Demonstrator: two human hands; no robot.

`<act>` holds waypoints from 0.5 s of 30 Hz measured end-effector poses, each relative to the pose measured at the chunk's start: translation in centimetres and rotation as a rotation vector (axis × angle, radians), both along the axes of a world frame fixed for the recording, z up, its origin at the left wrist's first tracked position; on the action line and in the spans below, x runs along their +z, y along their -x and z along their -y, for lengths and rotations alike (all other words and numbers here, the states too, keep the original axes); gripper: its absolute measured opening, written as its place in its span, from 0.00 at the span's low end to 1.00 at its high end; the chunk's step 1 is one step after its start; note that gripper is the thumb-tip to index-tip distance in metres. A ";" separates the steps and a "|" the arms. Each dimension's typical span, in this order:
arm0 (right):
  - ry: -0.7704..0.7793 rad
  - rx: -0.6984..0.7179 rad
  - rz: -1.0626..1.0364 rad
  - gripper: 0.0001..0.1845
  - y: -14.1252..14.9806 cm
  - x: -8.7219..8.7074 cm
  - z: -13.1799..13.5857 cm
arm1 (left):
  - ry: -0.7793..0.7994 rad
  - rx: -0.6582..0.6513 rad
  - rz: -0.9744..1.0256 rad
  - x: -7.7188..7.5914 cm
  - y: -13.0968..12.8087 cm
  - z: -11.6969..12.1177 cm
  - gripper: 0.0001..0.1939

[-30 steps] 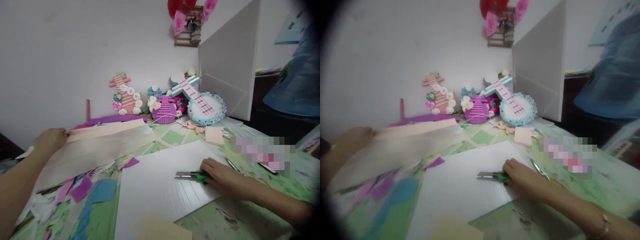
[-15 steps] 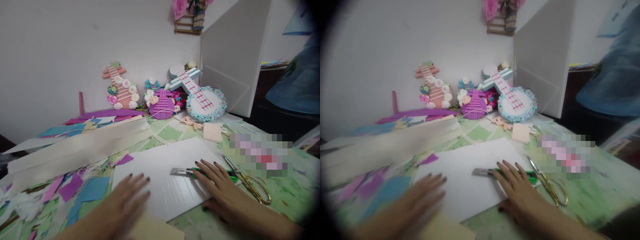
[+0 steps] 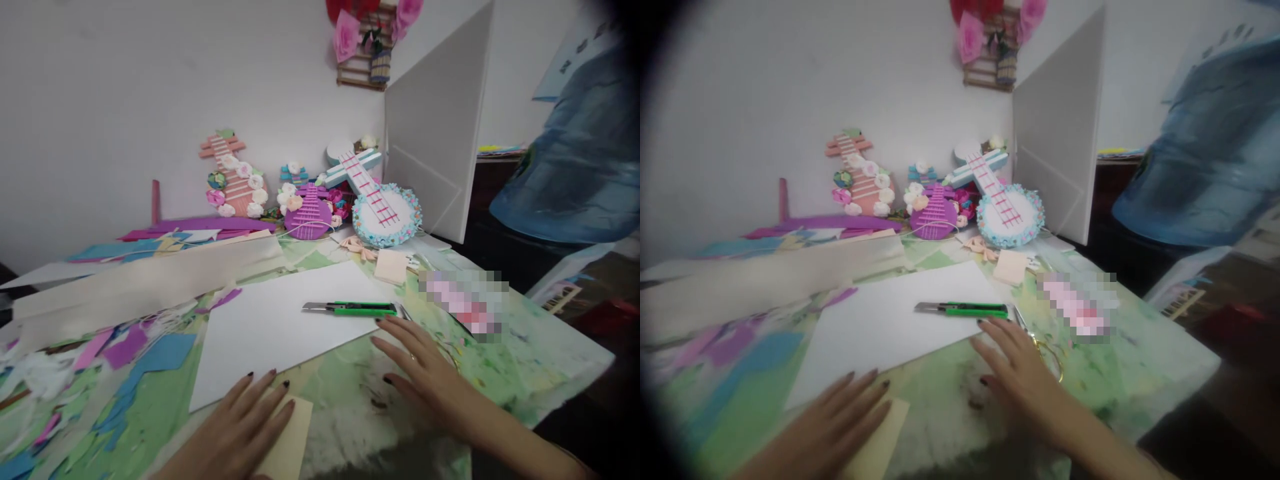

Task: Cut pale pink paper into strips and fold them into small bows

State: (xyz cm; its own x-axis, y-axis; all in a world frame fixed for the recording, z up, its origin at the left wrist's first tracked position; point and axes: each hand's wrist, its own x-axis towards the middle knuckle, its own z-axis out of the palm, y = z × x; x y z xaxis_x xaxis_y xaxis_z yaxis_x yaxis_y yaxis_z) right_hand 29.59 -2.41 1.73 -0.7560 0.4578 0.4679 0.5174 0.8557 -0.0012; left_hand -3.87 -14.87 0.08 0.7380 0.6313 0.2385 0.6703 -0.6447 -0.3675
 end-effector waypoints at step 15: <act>0.338 -0.977 -0.735 0.28 -29.3 -10.0 -6.1 | 0.007 0.281 0.128 -5.2 -3.0 1.3 0.41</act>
State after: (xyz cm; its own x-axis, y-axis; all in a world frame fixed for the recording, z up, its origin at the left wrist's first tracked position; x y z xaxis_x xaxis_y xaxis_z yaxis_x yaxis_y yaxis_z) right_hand 58.86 3.70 -8.22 0.3504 0.8545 0.3834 0.7154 0.0200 -0.6984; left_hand -0.87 -16.17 -5.10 0.4982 0.8085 0.3131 0.8634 -0.4294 -0.2650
